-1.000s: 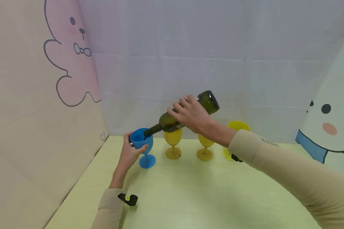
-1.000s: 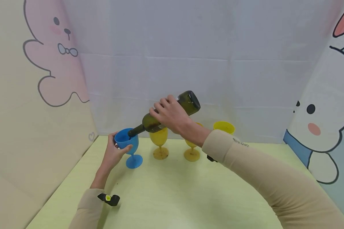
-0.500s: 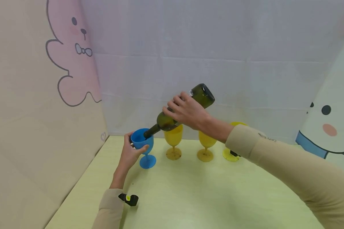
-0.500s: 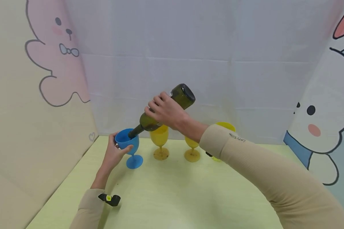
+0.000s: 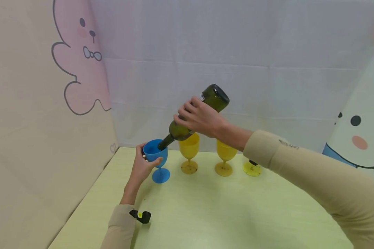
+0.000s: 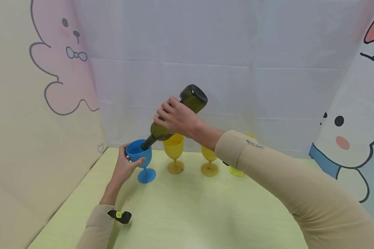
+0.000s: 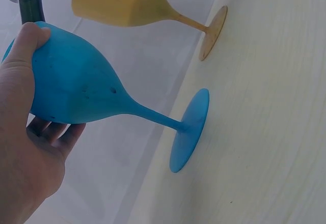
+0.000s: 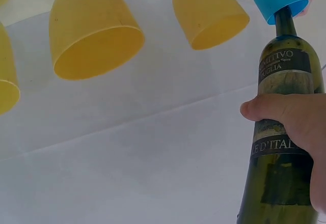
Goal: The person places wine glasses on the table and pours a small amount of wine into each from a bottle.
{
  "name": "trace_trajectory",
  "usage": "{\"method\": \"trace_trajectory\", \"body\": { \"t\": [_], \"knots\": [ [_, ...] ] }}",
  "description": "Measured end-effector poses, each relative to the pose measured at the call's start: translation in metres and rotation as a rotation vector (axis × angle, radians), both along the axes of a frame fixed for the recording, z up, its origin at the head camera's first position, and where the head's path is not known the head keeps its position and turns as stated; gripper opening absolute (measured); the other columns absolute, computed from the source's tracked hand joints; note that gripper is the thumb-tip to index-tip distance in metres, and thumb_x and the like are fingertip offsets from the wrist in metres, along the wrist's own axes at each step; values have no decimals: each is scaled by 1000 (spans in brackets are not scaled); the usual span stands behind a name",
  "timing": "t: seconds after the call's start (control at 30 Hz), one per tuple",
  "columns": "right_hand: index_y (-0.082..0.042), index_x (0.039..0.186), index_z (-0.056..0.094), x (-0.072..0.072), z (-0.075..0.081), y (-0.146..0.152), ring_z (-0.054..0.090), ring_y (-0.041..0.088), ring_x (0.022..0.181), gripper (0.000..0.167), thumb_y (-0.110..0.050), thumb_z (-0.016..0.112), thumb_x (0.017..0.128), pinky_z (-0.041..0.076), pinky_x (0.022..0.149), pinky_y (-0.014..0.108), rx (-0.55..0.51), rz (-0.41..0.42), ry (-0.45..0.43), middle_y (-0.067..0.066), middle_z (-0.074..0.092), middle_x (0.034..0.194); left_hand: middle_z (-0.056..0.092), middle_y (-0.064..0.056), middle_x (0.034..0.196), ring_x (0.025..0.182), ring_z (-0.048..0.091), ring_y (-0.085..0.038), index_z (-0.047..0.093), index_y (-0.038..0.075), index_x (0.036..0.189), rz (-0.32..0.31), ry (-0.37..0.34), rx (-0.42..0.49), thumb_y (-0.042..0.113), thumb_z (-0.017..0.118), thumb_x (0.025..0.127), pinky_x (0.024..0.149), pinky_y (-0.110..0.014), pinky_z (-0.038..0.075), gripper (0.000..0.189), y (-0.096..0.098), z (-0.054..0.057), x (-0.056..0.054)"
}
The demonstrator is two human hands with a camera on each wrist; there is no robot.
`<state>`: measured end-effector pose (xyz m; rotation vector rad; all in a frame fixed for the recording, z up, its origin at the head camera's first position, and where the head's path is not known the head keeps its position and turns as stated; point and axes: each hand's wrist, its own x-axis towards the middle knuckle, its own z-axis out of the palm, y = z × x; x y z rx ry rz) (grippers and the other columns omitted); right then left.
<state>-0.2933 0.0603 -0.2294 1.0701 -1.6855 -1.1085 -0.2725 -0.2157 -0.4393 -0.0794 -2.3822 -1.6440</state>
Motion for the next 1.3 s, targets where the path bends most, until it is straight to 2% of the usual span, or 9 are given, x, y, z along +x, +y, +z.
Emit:
{"method": "trace_trajectory", "body": {
  "t": [0.2, 0.43, 0.8, 1.07, 1.3],
  "knots": [
    [-19, 142, 41, 0, 0, -2, 51, 26, 101, 56, -28, 68, 94, 40, 88, 38, 29, 35, 68, 8, 55, 121, 40, -15, 148, 136, 40, -36, 25, 17, 149, -11, -18, 8, 33, 80, 84, 107, -61, 39, 86, 1, 2, 2],
    [-24, 143, 40, 1, 5, -7, 52, 27, 107, 65, -30, 74, 89, 41, 92, 38, 50, 46, 96, 7, 56, 124, 40, -14, 147, 136, 40, -36, 25, 19, 148, -7, -7, 13, 36, 81, 83, 107, -62, 40, 87, 2, 1, 1],
    [-25, 146, 35, 0, 11, -17, 51, 28, 112, 77, -34, 80, 83, 39, 96, 39, 92, 9, 81, 8, 54, 131, 39, -12, 148, 137, 39, -34, 24, 20, 148, -5, -10, 4, 39, 80, 83, 108, -61, 39, 88, -2, 2, 0],
    [-24, 147, 34, 2, 4, -19, 50, 28, 112, 74, -36, 76, 86, 39, 98, 40, 119, -15, 60, 9, 53, 131, 37, -14, 150, 138, 38, -37, 23, 19, 149, -10, -58, 8, 37, 81, 83, 107, -62, 40, 90, -1, -3, 4],
    [-21, 147, 33, 5, 7, -20, 50, 28, 114, 79, -43, 76, 85, 40, 96, 39, 94, -79, 10, 8, 52, 132, 40, -14, 148, 135, 40, -37, 25, 19, 148, -1, -15, 7, 37, 80, 83, 106, -62, 40, 87, -3, 1, 2]
  ]
}}
